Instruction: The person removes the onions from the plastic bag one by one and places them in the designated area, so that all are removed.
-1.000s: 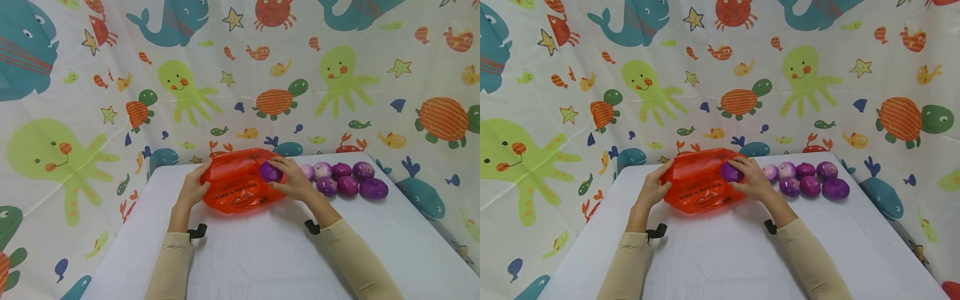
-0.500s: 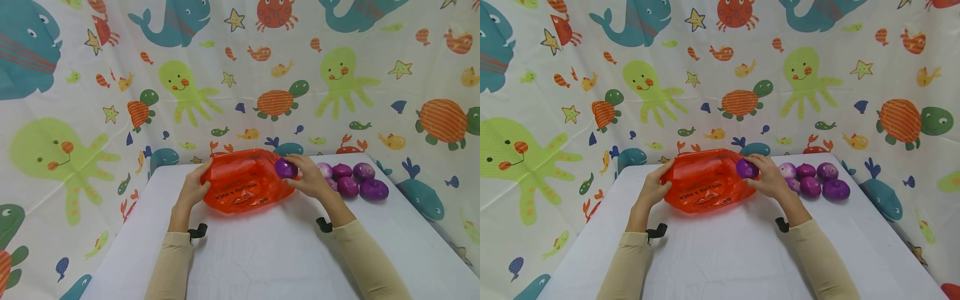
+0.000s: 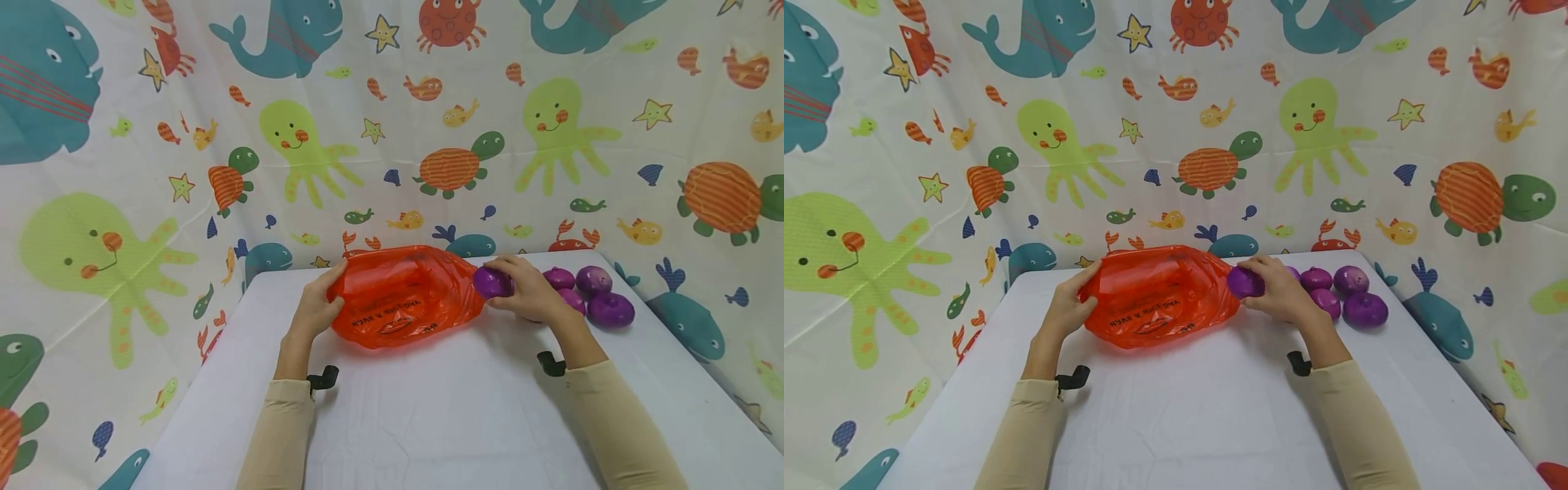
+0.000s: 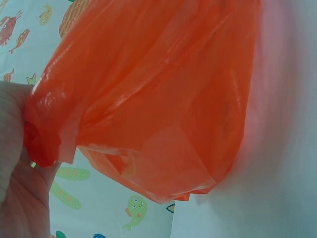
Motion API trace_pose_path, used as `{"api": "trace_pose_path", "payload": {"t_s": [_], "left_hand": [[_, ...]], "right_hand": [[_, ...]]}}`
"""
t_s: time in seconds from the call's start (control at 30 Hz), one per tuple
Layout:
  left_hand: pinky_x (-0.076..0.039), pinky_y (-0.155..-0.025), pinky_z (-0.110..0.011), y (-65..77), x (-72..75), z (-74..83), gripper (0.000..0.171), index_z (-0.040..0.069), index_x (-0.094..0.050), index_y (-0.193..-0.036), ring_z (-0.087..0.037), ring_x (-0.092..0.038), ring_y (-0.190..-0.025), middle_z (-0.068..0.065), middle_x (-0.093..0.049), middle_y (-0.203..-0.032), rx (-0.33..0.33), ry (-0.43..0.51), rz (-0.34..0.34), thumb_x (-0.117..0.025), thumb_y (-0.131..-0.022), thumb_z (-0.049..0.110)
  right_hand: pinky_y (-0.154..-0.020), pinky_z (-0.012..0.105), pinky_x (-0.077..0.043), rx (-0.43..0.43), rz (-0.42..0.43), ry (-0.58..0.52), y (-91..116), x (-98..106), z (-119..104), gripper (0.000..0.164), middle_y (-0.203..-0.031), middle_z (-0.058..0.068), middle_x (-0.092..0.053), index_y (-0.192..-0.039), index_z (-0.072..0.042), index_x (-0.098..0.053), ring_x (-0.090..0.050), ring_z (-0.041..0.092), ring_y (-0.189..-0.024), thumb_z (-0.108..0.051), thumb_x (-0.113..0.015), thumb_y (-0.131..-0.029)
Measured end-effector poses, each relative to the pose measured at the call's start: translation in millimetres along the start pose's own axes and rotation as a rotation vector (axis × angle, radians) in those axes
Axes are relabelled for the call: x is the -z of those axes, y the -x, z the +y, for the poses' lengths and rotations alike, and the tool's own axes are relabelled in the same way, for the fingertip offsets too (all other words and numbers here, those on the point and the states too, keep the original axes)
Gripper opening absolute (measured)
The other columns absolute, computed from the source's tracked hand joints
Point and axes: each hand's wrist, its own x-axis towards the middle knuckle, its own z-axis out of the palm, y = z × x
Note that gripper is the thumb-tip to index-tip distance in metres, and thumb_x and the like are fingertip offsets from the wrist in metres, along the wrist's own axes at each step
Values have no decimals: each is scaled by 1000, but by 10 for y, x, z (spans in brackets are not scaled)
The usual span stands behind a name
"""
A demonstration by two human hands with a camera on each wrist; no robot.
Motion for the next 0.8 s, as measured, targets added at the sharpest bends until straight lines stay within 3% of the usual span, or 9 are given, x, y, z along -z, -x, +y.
{"api": "trace_pose_path", "payload": {"t_s": [0.4, 0.6, 0.8], "left_hand": [[-50, -110, -53, -8, 4, -10, 77, 14, -47, -157, -34, -49, -147, -6, -50, -160, -9, -5, 2, -63, -88, -17], [-49, -111, -53, -10, 19, -6, 78, 15, -46, -157, -33, -47, -149, -6, -48, -161, 0, 5, -6, -63, -88, -17], [-48, -112, -53, -5, 34, 5, 78, 16, -46, -158, -34, -47, -149, -6, -48, -161, 7, 11, -6, -62, -89, -17]], "right_hand": [[-98, 64, -56, -43, -155, 0, 60, 101, 46, 70, -139, 13, -58, -141, -17, -62, -53, 40, -129, -15, -89, -77], [-102, 64, -55, -21, -240, 4, 62, 32, 53, 62, -143, 13, -60, -135, -16, -66, -52, 40, -132, -13, -90, -77], [-102, 63, -55, -51, -281, 12, 48, -62, 41, 67, -139, 12, -58, -137, -16, -67, -53, 38, -131, -14, -93, -75]]}}
